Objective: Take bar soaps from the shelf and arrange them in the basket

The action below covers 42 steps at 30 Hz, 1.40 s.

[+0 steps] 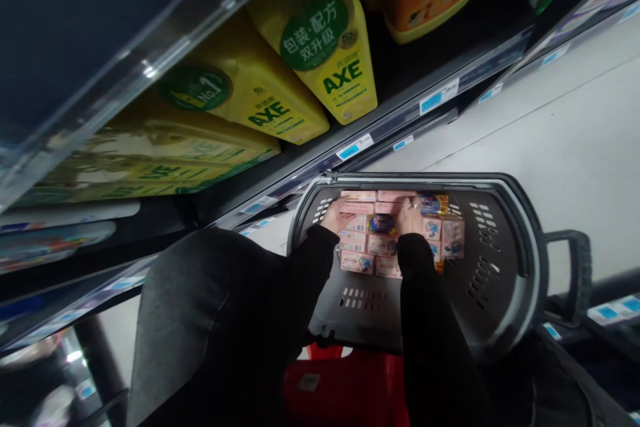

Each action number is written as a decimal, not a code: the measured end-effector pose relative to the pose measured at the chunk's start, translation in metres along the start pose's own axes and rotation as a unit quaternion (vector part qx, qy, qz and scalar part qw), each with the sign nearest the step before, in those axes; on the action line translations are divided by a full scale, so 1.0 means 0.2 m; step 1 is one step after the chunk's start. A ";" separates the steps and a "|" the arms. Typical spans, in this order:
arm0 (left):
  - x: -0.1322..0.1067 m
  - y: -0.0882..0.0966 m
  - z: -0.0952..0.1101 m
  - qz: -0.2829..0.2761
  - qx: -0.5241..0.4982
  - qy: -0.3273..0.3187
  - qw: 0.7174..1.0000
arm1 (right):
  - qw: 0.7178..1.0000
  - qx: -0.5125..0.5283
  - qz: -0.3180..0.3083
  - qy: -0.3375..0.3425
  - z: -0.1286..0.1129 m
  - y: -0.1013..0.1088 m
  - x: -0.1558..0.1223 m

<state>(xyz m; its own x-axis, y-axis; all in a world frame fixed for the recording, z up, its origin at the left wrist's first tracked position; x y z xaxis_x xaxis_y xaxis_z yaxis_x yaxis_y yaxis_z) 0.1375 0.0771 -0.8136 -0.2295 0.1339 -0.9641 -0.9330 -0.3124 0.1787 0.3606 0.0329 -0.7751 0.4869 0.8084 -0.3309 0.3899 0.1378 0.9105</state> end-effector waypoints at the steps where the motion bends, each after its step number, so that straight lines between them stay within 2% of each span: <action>1: 0.01 0.00 0.01 0.002 0.004 -0.008 1.000 | 0.999 0.032 0.013 -0.024 0.03 0.00 0.01; 4: 0.02 -0.01 0.02 0.002 0.013 -0.028 1.000 | 0.992 0.111 0.052 -0.023 0.07 0.02 0.02; 7: 0.01 0.00 0.01 0.003 0.023 -0.038 0.999 | 0.988 0.137 0.064 0.019 0.07 0.05 0.02; 9: -0.01 0.01 0.02 0.005 0.033 -0.040 0.999 | 0.986 0.151 0.070 0.017 0.08 0.06 0.02; 11: -0.03 0.02 0.03 0.005 0.044 -0.048 0.998 | 0.982 0.173 0.076 -0.014 0.11 0.05 0.02; 16: -0.07 0.03 0.04 -0.010 0.063 -0.089 0.994 | 0.956 0.249 0.044 -0.147 0.20 -0.03 0.02; 19: -0.07 0.01 0.03 -0.021 0.070 -0.098 0.992 | 0.947 0.252 0.030 -0.197 0.26 -0.06 0.02; 23: -0.05 -0.01 0.02 -0.026 0.076 -0.096 0.992 | 0.951 0.230 0.026 -0.205 0.27 -0.04 0.03; 30: 0.01 0.02 0.02 -0.015 0.065 -0.094 0.993 | 0.957 0.198 0.052 -0.203 0.20 -0.04 0.01; 33: 0.04 0.05 0.02 -0.003 0.068 -0.104 0.992 | 0.958 0.216 0.045 -0.183 0.21 -0.07 0.01; 35: 0.05 0.07 0.02 0.000 0.075 -0.109 0.991 | 0.963 0.213 0.049 -0.160 0.28 -0.06 0.02; 37: 0.06 0.08 0.01 0.000 0.084 -0.112 0.990 | 0.982 0.147 0.030 -0.110 0.37 -0.04 0.02; 39: 0.07 0.08 0.01 0.000 0.093 -0.117 0.989 | 0.998 0.036 -0.045 -0.014 0.41 -0.06 0.01; 42: 0.06 0.06 0.01 0.002 0.106 -0.125 0.986 | 0.973 -0.086 -0.161 0.140 0.39 -0.12 -0.08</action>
<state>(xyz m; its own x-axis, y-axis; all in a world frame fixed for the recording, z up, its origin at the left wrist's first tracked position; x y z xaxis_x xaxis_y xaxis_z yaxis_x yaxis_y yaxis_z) 0.1224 0.0760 -0.8224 -0.2704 0.3698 -0.8889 -0.9627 -0.1132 0.2458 0.4049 -0.0274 -0.8108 0.1201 0.8282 -0.5474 0.3388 0.4841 0.8067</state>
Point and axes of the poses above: each hand's wrist, its own x-axis towards the middle knuckle, its own y-axis out of the back of the hand, z = x × y, the point moved 10 cm from there along x, towards the middle knuckle, and after that the axes turned 11 degrees about z, right-handed, at the moved point
